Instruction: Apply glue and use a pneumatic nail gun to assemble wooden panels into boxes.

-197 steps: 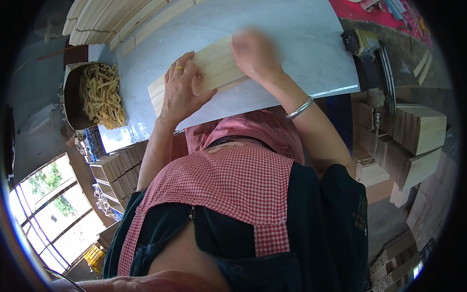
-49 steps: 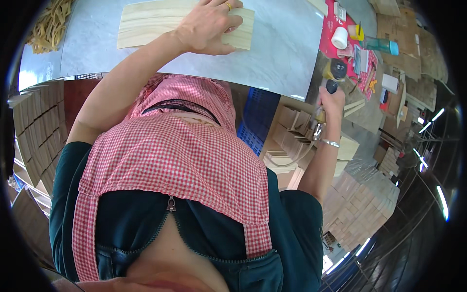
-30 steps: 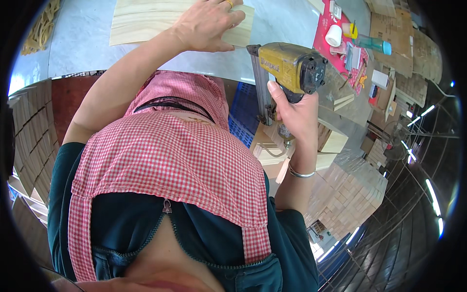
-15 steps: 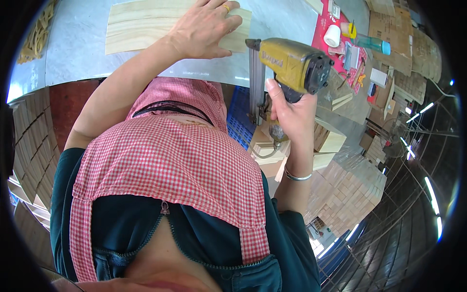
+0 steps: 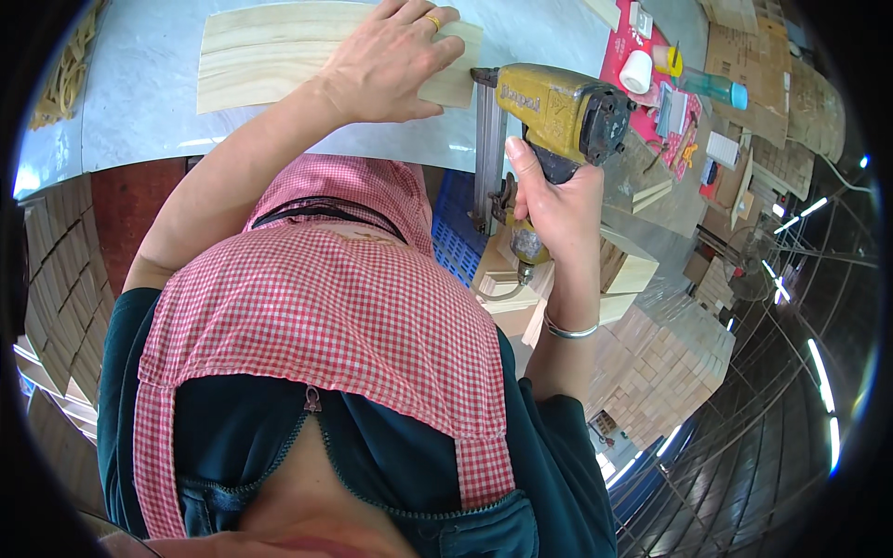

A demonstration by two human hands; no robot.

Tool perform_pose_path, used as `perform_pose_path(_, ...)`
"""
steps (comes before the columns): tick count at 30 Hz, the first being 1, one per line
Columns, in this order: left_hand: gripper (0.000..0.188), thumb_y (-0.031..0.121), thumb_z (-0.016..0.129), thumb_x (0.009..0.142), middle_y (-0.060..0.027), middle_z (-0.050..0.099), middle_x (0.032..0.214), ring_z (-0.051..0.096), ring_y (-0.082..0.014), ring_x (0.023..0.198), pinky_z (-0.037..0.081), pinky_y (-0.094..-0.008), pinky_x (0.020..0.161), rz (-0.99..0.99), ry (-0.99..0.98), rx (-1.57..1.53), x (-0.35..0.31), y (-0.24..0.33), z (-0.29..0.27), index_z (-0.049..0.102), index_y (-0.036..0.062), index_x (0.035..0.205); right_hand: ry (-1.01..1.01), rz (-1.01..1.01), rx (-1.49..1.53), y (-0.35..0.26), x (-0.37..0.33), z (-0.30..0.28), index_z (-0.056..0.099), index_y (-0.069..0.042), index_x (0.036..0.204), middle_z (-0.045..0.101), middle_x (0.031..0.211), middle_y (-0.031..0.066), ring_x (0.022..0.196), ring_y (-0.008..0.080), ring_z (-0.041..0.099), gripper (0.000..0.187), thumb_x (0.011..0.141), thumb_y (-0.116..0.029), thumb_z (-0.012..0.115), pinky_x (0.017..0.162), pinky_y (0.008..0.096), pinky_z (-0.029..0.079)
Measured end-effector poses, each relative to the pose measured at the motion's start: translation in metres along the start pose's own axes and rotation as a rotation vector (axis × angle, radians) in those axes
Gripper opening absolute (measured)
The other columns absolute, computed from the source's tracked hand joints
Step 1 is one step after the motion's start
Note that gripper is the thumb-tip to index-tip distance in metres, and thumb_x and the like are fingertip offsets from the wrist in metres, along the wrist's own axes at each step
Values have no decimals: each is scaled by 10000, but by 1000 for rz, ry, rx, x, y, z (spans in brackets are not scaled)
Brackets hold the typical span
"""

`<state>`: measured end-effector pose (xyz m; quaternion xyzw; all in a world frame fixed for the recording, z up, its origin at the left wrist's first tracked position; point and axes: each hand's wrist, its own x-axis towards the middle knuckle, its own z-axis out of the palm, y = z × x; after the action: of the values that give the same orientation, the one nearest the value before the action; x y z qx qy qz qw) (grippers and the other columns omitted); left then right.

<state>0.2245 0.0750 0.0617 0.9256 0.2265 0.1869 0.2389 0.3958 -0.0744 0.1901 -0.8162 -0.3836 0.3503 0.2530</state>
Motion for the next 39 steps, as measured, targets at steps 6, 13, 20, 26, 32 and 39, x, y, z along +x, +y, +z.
perform_pose_path(6,562,437,801,759,-175,553,1171,497,-337,1133,383,-460,1024,-13,-19,0,0,0,-1,618,52,1125,-55,28,-33,-5,9,-12,685,13,866,554,534,5,407,89,467,246,927,-216,751,399,225,381)
perform_pose_path(13,568,428,894,652,-113,555,1357,508,-289,1213,391,-415,1082,-200,145,255,-7,20,2,641,116,1053,-81,8,-122,-26,28,-17,671,-17,910,546,539,9,424,91,458,215,942,-219,737,404,226,393)
perform_pose_path(20,655,453,884,674,-105,544,1351,490,-278,1238,380,-405,1109,-209,106,245,-7,12,11,624,114,1171,-70,-47,-93,-32,51,-10,692,4,893,544,519,1,396,86,448,250,929,-237,750,399,227,377)
perform_pose_path(26,636,458,885,672,-101,542,1345,489,-274,1224,390,-406,1090,-195,115,235,-7,11,13,629,117,1145,-95,-33,-119,-39,56,-13,689,1,900,542,517,-3,395,88,450,255,928,-244,752,402,223,378)
perform_pose_path(32,665,452,890,673,-96,569,1312,503,-269,1203,391,-414,1081,-189,116,234,-8,13,11,643,117,1192,-163,-26,-223,-46,69,-26,684,-3,907,542,521,-7,398,89,455,253,926,-246,752,403,221,378)
perform_pose_path(39,1046,561,868,693,-144,293,1637,249,-369,1527,242,-503,1257,-227,-19,308,-45,0,-26,414,117,1524,-160,-73,-200,-40,60,-27,680,-5,896,547,535,-10,407,82,461,244,926,-236,751,401,217,378)
